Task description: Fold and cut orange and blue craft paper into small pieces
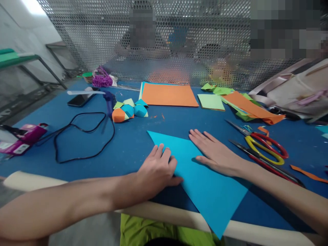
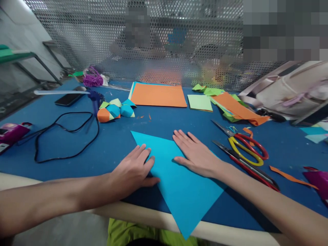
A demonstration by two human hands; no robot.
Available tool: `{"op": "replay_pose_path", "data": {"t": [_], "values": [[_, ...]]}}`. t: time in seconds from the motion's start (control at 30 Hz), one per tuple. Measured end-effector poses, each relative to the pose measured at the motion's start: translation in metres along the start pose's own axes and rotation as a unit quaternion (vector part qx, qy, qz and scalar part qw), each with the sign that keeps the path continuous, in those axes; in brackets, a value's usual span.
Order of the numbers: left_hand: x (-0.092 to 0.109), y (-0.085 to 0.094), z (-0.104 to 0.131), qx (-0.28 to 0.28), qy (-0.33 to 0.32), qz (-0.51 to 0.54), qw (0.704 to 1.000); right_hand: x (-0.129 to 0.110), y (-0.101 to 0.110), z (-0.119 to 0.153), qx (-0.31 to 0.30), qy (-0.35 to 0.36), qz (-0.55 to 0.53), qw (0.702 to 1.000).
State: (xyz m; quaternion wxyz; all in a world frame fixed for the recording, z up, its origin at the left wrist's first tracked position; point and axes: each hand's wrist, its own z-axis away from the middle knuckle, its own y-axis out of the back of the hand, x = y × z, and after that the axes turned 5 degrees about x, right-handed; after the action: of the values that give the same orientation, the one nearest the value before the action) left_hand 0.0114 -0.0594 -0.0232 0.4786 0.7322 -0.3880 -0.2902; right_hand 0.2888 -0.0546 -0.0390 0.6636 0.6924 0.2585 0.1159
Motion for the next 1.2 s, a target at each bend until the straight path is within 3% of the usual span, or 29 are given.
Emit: {"op": "replay_pose_path", "data": {"t": [0.13, 0.23, 0.33, 0.43, 0.63, 0.9, 1.07, 1.2], "values": [[-0.001, -0.004, 0.002, 0.008, -0.003, 0.003, 1.0, 0.01, 0.011, 0.009, 0.008, -0.01, -0.008, 1.0], [-0.001, -0.005, 0.003, 0.009, -0.01, -0.016, 1.0, -0.01, 0.029, -0.002, 0.026, 0.043, -0.083, 0.995], [0.001, -0.004, 0.002, 0.011, -0.014, -0.042, 0.999, -0.042, 0.04, -0.027, -0.059, 0.143, -0.226, 0.962], [0.003, -0.005, 0.0, 0.015, -0.007, -0.048, 0.999, -0.061, 0.037, -0.059, -0.135, 0.186, -0.311, 0.922], [0.004, -0.002, -0.002, -0.001, -0.022, -0.054, 0.998, -0.052, 0.013, -0.117, -0.177, 0.24, -0.255, 0.92], [0.005, 0.004, -0.004, -0.033, -0.033, -0.072, 0.996, -0.052, 0.001, -0.161, -0.142, 0.272, -0.197, 0.931], [0.004, -0.001, -0.001, -0.011, -0.03, -0.06, 0.998, -0.05, 0.008, -0.18, -0.128, 0.196, -0.3, 0.925], [0.002, -0.004, 0.002, -0.003, -0.03, -0.043, 0.999, -0.042, 0.033, -0.162, -0.071, 0.091, -0.364, 0.924]]}}
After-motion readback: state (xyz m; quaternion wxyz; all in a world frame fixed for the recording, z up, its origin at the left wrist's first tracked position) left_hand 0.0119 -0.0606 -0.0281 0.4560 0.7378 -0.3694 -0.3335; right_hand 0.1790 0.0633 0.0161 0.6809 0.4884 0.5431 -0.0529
